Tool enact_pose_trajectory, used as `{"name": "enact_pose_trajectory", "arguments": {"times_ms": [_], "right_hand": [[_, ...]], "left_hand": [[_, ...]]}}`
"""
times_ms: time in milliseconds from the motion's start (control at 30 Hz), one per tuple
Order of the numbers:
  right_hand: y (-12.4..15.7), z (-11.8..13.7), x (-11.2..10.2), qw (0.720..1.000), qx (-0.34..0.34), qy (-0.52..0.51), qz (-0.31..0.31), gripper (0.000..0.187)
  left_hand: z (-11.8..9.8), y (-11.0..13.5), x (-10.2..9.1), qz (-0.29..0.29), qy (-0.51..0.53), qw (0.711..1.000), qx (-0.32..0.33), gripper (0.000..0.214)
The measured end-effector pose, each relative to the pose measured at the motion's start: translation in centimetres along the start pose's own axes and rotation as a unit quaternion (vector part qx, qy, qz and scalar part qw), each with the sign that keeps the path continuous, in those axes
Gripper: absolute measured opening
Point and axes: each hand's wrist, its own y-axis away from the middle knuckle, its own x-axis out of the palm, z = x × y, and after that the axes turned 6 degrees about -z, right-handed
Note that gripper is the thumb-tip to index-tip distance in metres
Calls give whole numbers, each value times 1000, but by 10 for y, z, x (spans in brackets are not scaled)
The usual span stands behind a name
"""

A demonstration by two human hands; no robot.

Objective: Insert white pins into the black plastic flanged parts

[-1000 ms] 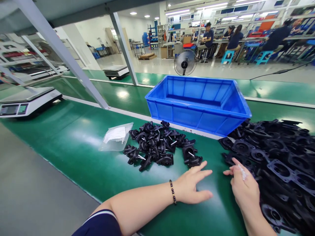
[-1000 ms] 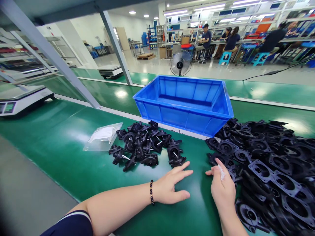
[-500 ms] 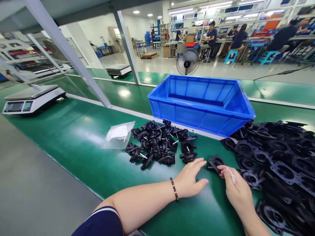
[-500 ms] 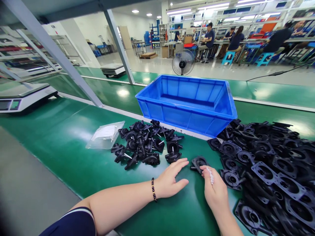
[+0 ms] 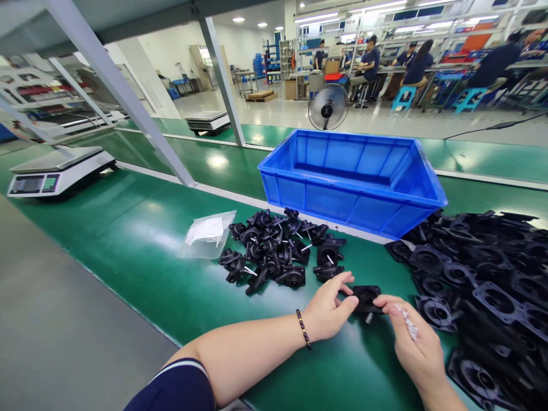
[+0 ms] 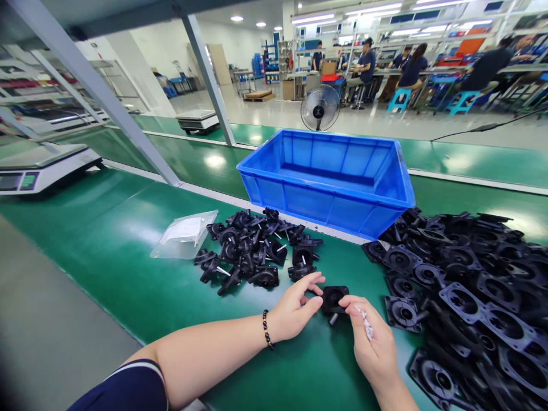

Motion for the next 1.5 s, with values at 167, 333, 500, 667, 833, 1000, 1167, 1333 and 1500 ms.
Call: {"name": "enact_pose_trajectory", "arguments": {"times_ms": [167,333,500,667,833,1000,1167,1333,1500], "right_hand": [[0,-21,-8,994,-3,-108,1,15],[-4,-23,-4,980,123,-157,1,26],[-7,-19,0,959,225,-174,5,38],[-4,-6,5,948,243,-186,87,41],[3,12,6,942,267,-183,89,39],[7,18,2,919,284,-204,180,44],[7,26,3,906,312,-234,164,47],[3,29,5,907,321,-242,126,42],[-1,28,5,914,334,-209,91,45]], "left_hand": [[1,-6,2,55,225,962,-148,71],[-3,-12,-2,173,440,843,-257,62],[-2,-12,-2,136,473,837,-241,43],[-2,-11,0,126,427,853,-273,50],[-1,-11,0,158,415,849,-288,61],[7,-13,1,280,359,831,-321,66],[4,-11,4,221,308,874,-304,42],[-1,-10,4,156,321,889,-286,41],[1,-15,2,77,360,892,-262,40]]}}
